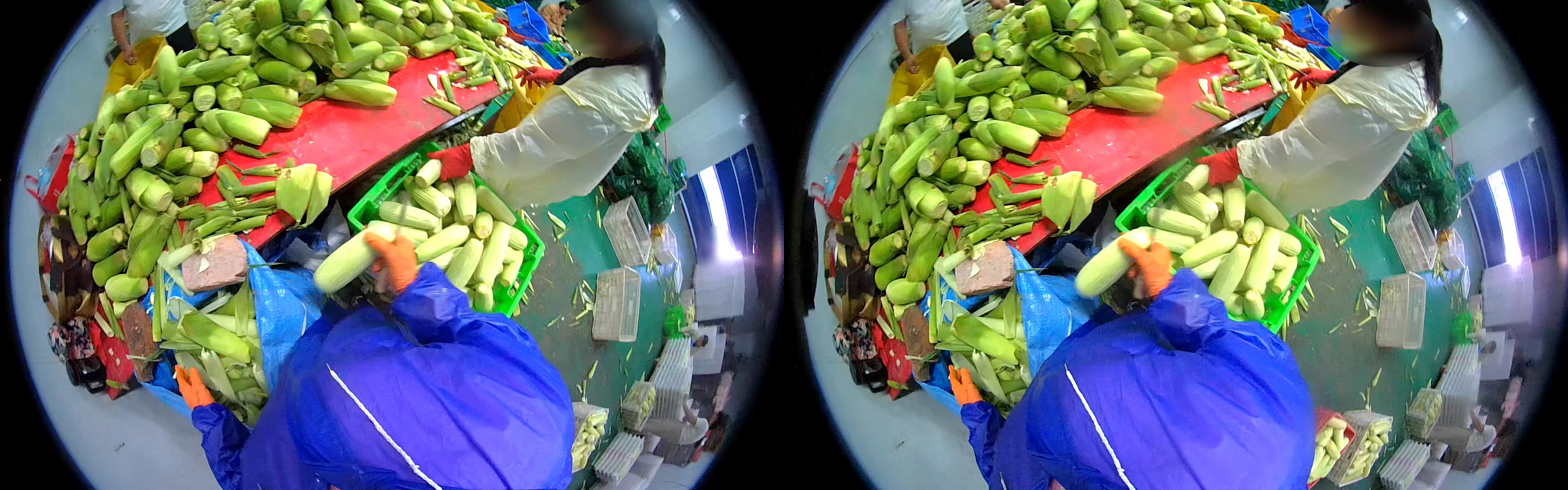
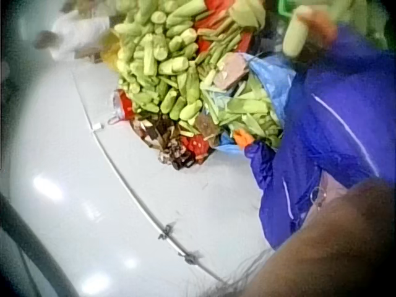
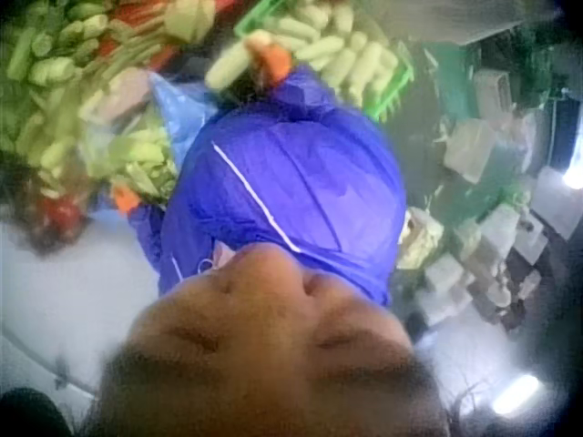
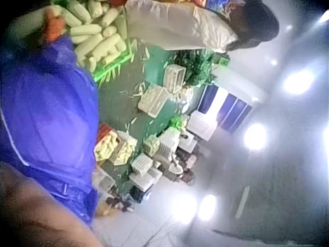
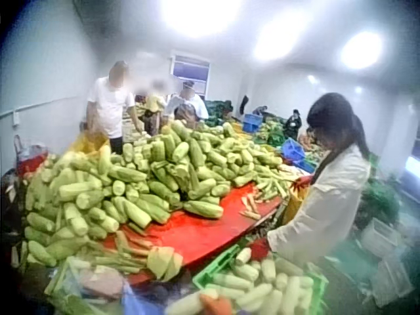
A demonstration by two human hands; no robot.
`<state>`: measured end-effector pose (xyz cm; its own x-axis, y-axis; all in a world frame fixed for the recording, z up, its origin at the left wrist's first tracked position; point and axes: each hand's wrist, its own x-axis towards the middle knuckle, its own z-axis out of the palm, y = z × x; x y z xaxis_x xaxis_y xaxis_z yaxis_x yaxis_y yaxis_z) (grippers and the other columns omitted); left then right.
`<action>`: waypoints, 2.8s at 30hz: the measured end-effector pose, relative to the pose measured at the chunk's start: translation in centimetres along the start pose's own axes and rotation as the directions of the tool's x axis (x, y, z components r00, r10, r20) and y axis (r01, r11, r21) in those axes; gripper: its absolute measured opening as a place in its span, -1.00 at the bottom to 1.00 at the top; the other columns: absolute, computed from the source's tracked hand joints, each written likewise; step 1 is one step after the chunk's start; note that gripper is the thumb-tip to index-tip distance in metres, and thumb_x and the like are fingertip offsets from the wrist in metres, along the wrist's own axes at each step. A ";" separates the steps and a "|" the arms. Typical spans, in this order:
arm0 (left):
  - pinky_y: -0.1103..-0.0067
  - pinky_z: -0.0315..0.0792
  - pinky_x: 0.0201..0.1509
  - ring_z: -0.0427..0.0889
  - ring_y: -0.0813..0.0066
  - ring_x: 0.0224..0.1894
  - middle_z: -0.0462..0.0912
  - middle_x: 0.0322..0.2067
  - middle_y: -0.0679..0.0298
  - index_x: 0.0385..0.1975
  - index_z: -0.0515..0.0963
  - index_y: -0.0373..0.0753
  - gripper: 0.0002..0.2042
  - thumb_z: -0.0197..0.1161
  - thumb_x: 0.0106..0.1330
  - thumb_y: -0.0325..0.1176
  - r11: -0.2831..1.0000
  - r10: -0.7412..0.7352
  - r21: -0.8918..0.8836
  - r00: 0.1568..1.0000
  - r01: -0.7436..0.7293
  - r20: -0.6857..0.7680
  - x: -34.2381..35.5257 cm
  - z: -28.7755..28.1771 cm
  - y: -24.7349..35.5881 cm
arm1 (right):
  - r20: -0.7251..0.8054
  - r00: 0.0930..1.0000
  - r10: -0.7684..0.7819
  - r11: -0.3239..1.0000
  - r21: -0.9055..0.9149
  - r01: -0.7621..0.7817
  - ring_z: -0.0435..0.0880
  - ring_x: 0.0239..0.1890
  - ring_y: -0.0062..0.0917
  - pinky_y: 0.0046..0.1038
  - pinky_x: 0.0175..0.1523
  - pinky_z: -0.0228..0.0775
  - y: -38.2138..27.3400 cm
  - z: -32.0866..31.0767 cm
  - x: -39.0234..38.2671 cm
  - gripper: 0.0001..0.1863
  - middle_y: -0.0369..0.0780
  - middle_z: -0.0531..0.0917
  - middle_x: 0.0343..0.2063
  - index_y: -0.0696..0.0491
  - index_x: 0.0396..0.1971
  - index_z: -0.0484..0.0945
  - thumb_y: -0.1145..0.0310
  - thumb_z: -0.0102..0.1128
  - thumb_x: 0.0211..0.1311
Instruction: The person peels corn cobs by hand, removing the husks and silk. They place the peeled corn into a green crate and occasionally move around the workspace to handle different piles of corn and crates.
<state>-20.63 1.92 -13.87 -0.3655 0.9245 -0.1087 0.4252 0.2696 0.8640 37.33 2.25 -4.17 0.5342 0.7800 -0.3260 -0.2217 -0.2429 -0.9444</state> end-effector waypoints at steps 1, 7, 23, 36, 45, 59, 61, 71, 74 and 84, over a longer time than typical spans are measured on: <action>0.44 0.10 0.36 0.24 0.20 0.31 0.23 0.27 -0.08 0.32 0.10 -0.41 -0.42 0.08 0.36 -0.32 1.000 0.006 0.003 1.000 -0.006 0.002 0.5 0.4 0.9 | -0.041 0.998 -0.047 0.998 0.037 0.048 0.41 -0.77 -0.65 -0.55 -0.65 0.23 -0.9 -2.2 0.5 -0.59 -0.31 0.59 -0.63 0.10 -0.27 0.65 0.06 0.30 0.05; 0.47 0.16 0.32 0.31 0.28 0.26 0.29 0.26 0.01 0.28 0.17 -0.45 -0.45 0.08 0.37 -0.30 0.999 0.016 -0.049 1.000 -0.015 0.016 2.9 0.5 0.8 | -0.453 0.891 -0.010 0.954 -0.271 -0.127 0.49 -0.76 -0.51 -0.47 -0.64 0.33 -2.3 -14.8 6.4 -0.42 -0.19 0.55 -0.69 0.22 -0.43 0.55 -0.08 0.41 -0.09; 0.55 0.30 0.13 0.42 0.40 0.11 0.41 0.17 0.20 0.25 0.29 -0.31 -0.47 0.12 0.36 -0.16 0.980 -0.148 -0.134 0.989 0.148 0.006 2.2 0.7 2.4 | -0.432 0.877 -0.210 0.785 -0.609 -0.112 0.63 -0.21 -0.23 -0.35 -0.08 0.43 4.0 -15.6 6.6 -0.19 0.04 0.63 -0.25 0.27 0.10 0.34 -0.07 0.30 0.01; 0.50 0.30 0.05 0.48 0.40 0.00 0.49 0.09 0.29 0.24 0.32 -0.19 -0.45 0.12 0.33 -0.03 0.965 -0.220 -0.121 0.969 0.233 0.117 2.8 0.4 4.1 | -0.238 0.943 -0.231 0.733 -0.681 0.008 0.46 0.15 -0.16 -0.41 0.25 0.23 6.2 -13.1 6.0 0.02 0.11 0.43 0.11 0.26 0.35 -0.10 0.06 0.30 0.07; 0.53 0.31 0.03 0.51 0.48 -0.07 0.52 0.06 0.26 0.24 0.35 -0.14 -0.47 0.10 0.35 -0.02 0.964 -0.226 -0.114 0.966 0.241 0.126 1.6 0.6 5.8 | 0.110 0.988 0.106 -0.086 -0.989 0.120 0.58 -0.06 -0.07 -0.20 -0.01 0.47 5.2 -14.1 10.5 0.13 0.15 0.35 0.12 0.30 0.30 -0.06 0.05 0.44 -0.15; 0.61 0.34 -0.08 0.52 0.52 -0.15 0.54 -0.01 0.23 0.22 0.36 -0.20 -0.49 0.10 0.36 -0.06 0.958 -0.213 -0.175 0.971 0.229 0.109 0.3 1.1 6.4 | 0.281 0.947 0.157 0.039 -0.960 0.278 0.64 -0.14 -0.12 -0.27 -0.02 0.48 3.8 -7.8 15.4 -0.34 0.06 0.62 -0.20 0.22 -0.11 0.49 -0.01 0.38 -0.10; 0.65 0.33 -0.11 0.51 0.54 -0.15 0.55 -0.01 0.23 0.22 0.37 -0.20 -0.50 0.11 0.36 -0.07 0.955 -0.212 -0.199 0.976 0.219 0.056 0.2 1.2 6.1 | 0.261 0.948 0.182 0.115 -0.963 0.243 0.61 -0.09 -0.11 -0.27 -0.01 0.47 2.0 -7.4 14.5 -0.28 0.07 0.62 -0.17 0.22 -0.05 0.42 -0.05 0.35 -0.07; 0.53 0.24 0.27 0.39 0.35 0.19 0.38 0.19 0.02 0.25 0.25 -0.43 -0.48 0.08 0.36 -0.29 0.969 -0.238 -0.110 0.958 0.223 -0.159 -4.1 5.4 4.2 | 0.360 0.918 -0.166 0.583 -0.715 0.386 0.60 -0.04 -0.17 -0.29 0.07 0.41 -6.8 -2.0 21.5 -0.41 0.03 0.63 -0.14 0.11 0.09 0.47 0.02 0.18 0.16; 0.51 0.21 0.30 0.36 0.31 0.23 0.33 0.22 0.01 0.27 0.20 -0.42 -0.47 0.08 0.36 -0.33 0.975 -0.181 -0.173 0.949 0.138 -0.259 -5.2 6.4 4.8 | 0.540 0.726 -0.426 0.444 -0.575 0.688 0.60 -0.07 -0.12 -0.25 0.04 0.41 -7.2 4.4 27.2 -0.38 0.04 0.64 -0.21 0.09 0.15 0.40 0.04 0.18 0.15; 0.51 0.24 0.27 0.39 0.33 0.19 0.36 0.19 0.04 0.26 0.24 -0.41 -0.52 0.11 0.37 -0.38 0.957 -0.270 -0.220 0.864 0.191 -0.425 -10.7 5.9 12.1 | 0.636 0.771 0.015 0.145 -0.765 0.628 0.54 0.06 -0.10 -0.29 0.14 0.38 -12.5 28.9 31.1 -0.03 0.10 0.53 0.02 0.29 0.24 0.10 -0.01 0.34 -0.03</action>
<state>-6.69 -3.14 -5.16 -0.7829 0.6108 -0.1183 0.1547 0.3753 0.9139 33.15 46.23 -1.31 -0.1100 0.9650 -0.2381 0.9272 0.0133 -0.3744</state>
